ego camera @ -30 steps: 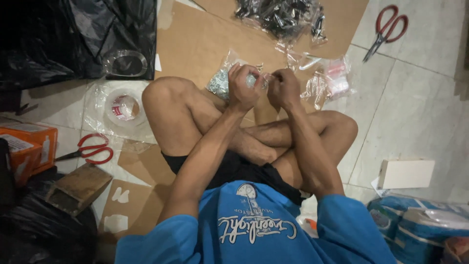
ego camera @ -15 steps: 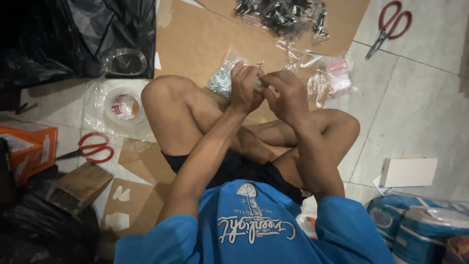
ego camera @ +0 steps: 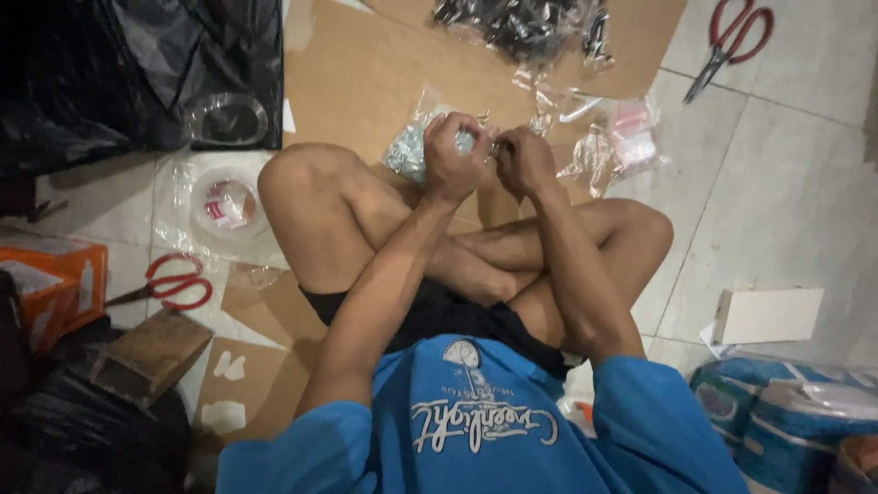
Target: The person is sitting on the floor, picking up small metal hardware components from a pile and placing them into small plastic bags.
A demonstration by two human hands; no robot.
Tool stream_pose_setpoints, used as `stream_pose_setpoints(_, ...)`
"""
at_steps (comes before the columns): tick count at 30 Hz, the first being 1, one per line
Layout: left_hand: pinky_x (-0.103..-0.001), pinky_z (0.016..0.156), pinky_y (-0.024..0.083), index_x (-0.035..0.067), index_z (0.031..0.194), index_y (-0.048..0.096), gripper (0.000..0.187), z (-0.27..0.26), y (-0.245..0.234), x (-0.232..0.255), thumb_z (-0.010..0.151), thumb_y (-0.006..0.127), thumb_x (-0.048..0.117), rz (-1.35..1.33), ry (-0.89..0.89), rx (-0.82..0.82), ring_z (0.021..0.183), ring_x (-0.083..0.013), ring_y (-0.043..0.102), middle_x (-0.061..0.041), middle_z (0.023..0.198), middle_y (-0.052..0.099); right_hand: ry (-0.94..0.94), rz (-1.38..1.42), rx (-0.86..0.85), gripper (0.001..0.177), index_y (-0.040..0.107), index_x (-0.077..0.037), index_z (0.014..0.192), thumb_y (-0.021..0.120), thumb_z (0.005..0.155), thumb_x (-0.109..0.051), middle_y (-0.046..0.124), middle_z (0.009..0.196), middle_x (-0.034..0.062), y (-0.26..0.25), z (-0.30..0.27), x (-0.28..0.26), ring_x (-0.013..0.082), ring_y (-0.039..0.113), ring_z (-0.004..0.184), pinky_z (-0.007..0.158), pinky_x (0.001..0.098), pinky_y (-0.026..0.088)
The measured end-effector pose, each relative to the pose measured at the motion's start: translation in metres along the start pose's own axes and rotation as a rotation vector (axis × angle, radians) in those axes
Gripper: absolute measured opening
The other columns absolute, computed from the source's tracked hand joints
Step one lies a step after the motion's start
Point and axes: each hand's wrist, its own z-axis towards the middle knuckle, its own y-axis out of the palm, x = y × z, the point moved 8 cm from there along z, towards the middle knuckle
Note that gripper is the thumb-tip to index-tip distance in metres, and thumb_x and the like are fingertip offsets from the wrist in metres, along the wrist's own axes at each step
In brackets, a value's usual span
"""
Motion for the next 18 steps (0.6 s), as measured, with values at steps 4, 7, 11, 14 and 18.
stream_pose_setpoints(4,-0.047,0.100,0.054,0.019,0.088,0.070,0.024,0.001,-0.007,0.010,0.093,0.093,0.023,-0.010,-0.002,0.014,0.081,-0.0305,0.078,-0.002,0.080,0.076,-0.003,-0.003,0.000,0.019,0.085,-0.017,0.117,0.070,0.105,-0.020,0.076,0.107,0.0173,0.002,-0.006,-0.006,0.0445,0.076,0.107,0.096,0.0566,0.062)
stream_pose_setpoints(7,-0.046,0.097,0.055,0.019,0.088,0.070,0.023,0.000,-0.009,0.016,0.092,0.093,0.020,-0.018,0.013,0.009,0.081,-0.0299,0.078,-0.001,0.081,0.076,0.001,-0.005,0.034,0.020,0.084,-0.015,0.115,0.068,0.110,-0.025,0.075,0.104,0.0180,0.004,-0.010,-0.006,0.0466,0.077,0.104,0.093,0.0574,0.062)
stream_pose_setpoints(11,-0.049,0.090,0.056,0.015,0.089,0.069,0.023,0.003,-0.016,0.022,0.092,0.092,0.021,-0.056,0.034,0.027,0.080,-0.0375,0.077,-0.008,0.080,0.075,0.016,0.006,0.130,0.014,0.081,-0.017,0.112,0.071,0.109,-0.026,0.069,0.106,0.0154,-0.011,-0.012,-0.013,0.0465,0.075,0.104,0.089,0.0557,0.063)
stream_pose_setpoints(14,-0.050,0.089,0.057,0.013,0.090,0.069,0.027,0.002,-0.020,0.022,0.092,0.094,0.023,-0.057,0.028,0.033,0.081,-0.0401,0.076,-0.010,0.081,0.075,0.105,0.108,0.188,0.011,0.081,-0.016,0.112,0.072,0.110,-0.024,0.070,0.106,0.0163,-0.025,-0.011,0.002,0.0460,0.075,0.107,0.091,0.0560,0.063)
stream_pose_setpoints(18,-0.048,0.092,0.057,0.014,0.089,0.069,0.030,-0.002,-0.017,0.015,0.092,0.095,0.027,-0.056,0.013,0.050,0.081,-0.0366,0.077,-0.008,0.081,0.076,0.181,0.119,0.236,0.011,0.083,-0.014,0.115,0.076,0.108,-0.021,0.075,0.105,0.0159,-0.042,-0.018,0.011,0.0415,0.078,0.105,0.092,0.0532,0.063)
